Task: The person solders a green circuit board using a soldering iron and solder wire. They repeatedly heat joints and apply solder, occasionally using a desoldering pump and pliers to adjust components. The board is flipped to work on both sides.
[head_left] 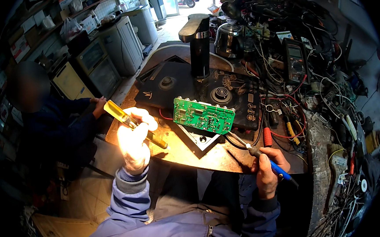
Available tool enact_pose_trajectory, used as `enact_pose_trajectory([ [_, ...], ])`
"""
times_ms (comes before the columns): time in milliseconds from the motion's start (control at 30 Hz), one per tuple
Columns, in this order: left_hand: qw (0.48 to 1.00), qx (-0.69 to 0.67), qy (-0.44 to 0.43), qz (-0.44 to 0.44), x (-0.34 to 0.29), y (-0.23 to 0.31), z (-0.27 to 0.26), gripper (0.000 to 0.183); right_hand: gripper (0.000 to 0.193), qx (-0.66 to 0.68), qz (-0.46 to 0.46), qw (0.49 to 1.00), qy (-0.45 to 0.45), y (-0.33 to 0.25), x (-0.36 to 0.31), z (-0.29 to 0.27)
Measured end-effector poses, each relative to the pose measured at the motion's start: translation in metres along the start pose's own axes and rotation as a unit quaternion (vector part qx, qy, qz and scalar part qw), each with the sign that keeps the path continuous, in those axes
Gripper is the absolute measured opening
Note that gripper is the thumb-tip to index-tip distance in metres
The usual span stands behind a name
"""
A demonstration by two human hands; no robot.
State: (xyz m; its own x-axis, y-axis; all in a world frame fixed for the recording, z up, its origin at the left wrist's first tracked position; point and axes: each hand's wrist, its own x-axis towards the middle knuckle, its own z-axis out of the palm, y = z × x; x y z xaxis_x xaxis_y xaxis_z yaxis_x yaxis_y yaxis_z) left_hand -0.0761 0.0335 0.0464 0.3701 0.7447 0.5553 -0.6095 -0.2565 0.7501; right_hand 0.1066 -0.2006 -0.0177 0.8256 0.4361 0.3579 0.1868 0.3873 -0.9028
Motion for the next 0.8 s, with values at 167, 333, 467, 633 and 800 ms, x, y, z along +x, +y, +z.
enact_pose_trajectory([
  [167, 0.997, 0.051, -0.055, -0.009, -0.008, -0.015, -0.022, 0.020, 0.023, -0.006, 0.006, 1.000, 0.006, -0.001, -0.001, 0.000],
  [333, 0.964, 0.245, -0.099, -0.034, -0.011, -0.007, -0.030, 0.020, 0.023, 0.013, 0.015, 1.000, 0.010, -0.004, 0.001, 0.002],
  [467, 0.917, 0.373, -0.084, -0.111, -0.015, 0.006, -0.025, 0.024, 0.022, 0.022, 0.028, 0.999, 0.015, -0.007, 0.001, 0.004],
  [633, 0.954, 0.262, -0.041, -0.138, -0.018, 0.006, -0.018, 0.030, 0.022, 0.024, 0.032, 0.999, 0.018, -0.007, -0.001, 0.001],
  [800, 0.983, 0.090, -0.041, -0.152, -0.016, 0.014, -0.005, 0.033, 0.022, 0.012, 0.035, 0.999, 0.011, -0.007, 0.002, 0.003],
])
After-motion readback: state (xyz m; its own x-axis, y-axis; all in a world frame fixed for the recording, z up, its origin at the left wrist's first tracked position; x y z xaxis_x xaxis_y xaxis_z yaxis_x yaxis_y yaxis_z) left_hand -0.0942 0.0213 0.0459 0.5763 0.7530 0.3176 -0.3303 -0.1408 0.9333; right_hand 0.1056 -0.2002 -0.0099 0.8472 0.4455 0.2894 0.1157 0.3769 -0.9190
